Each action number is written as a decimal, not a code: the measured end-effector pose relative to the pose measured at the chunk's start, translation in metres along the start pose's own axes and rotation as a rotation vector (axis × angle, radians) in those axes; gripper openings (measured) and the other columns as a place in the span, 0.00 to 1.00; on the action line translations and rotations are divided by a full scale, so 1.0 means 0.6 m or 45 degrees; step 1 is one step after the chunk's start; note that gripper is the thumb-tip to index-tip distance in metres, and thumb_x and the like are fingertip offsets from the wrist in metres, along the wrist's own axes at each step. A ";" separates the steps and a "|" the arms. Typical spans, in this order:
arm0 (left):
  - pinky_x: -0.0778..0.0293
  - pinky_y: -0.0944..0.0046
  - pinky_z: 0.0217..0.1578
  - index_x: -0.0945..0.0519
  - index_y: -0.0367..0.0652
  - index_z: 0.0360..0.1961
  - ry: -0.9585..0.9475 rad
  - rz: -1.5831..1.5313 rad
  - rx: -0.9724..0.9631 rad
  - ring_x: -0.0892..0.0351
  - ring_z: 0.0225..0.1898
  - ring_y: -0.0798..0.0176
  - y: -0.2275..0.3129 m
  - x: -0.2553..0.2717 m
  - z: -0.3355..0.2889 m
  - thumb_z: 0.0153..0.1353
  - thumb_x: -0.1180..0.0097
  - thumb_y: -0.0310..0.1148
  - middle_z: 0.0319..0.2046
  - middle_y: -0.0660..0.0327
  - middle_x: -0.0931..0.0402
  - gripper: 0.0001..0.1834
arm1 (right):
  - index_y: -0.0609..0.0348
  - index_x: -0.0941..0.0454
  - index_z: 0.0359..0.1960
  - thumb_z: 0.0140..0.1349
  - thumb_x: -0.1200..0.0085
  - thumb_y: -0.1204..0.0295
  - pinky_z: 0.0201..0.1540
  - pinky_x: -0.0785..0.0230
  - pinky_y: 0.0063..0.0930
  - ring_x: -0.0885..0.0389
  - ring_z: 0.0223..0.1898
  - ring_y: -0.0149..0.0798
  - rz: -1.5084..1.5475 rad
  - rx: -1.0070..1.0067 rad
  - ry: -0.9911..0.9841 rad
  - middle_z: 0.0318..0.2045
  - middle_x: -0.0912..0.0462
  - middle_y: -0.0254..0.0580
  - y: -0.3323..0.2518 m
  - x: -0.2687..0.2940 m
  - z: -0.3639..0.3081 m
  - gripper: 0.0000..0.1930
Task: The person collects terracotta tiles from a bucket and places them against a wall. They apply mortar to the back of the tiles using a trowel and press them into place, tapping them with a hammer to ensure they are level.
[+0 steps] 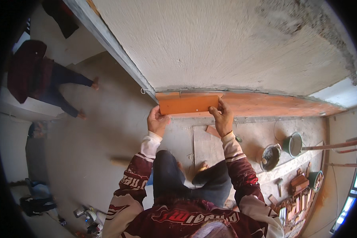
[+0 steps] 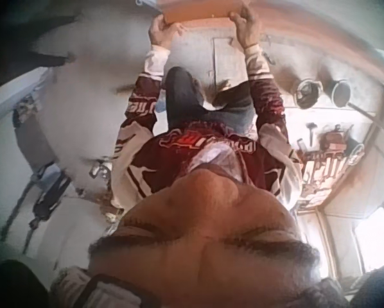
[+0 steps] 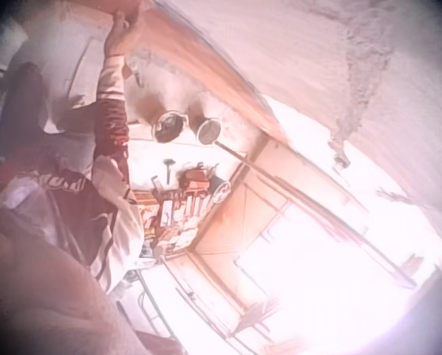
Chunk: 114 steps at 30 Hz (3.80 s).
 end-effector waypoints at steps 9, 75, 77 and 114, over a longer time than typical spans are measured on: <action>0.22 0.68 0.41 0.25 0.34 0.53 0.186 0.313 -0.628 0.21 0.41 0.66 -0.054 0.031 0.054 0.54 0.36 0.19 0.41 0.59 0.22 0.24 | 0.61 0.26 0.59 0.59 0.36 0.71 0.48 0.26 0.32 0.21 0.49 0.41 -0.245 0.632 0.137 0.48 0.21 0.46 0.104 -0.035 0.054 0.25; 0.22 0.66 0.33 0.20 0.35 0.40 0.511 0.685 -1.334 0.21 0.29 0.66 -0.038 0.064 0.097 0.43 0.26 0.23 0.32 0.59 0.22 0.21 | 0.63 0.20 0.49 0.56 0.34 0.66 0.50 0.27 0.32 0.17 0.46 0.43 -0.311 0.823 0.475 0.45 0.16 0.49 0.122 -0.069 0.071 0.21; 0.22 0.66 0.33 0.20 0.35 0.39 0.513 0.680 -1.311 0.21 0.29 0.66 -0.036 0.065 0.095 0.43 0.26 0.23 0.33 0.59 0.22 0.20 | 0.62 0.19 0.49 0.56 0.34 0.66 0.50 0.27 0.32 0.17 0.46 0.43 -0.364 0.821 0.490 0.45 0.15 0.49 0.119 -0.072 0.069 0.20; 0.29 0.74 0.24 0.23 0.36 0.39 0.147 0.175 -0.813 0.27 0.23 0.77 -0.079 0.104 0.164 0.46 0.25 0.29 0.28 0.65 0.20 0.21 | 0.59 0.20 0.46 0.54 0.34 0.69 0.46 0.27 0.38 0.21 0.41 0.48 -0.715 1.136 0.502 0.40 0.16 0.47 0.114 -0.062 0.055 0.18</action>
Point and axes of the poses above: each hand's wrist, its own z-axis towards the middle knuckle, its own x-axis out of the back of the hand, y = z × x, the point moved 4 cm from there along z, towards the middle knuckle
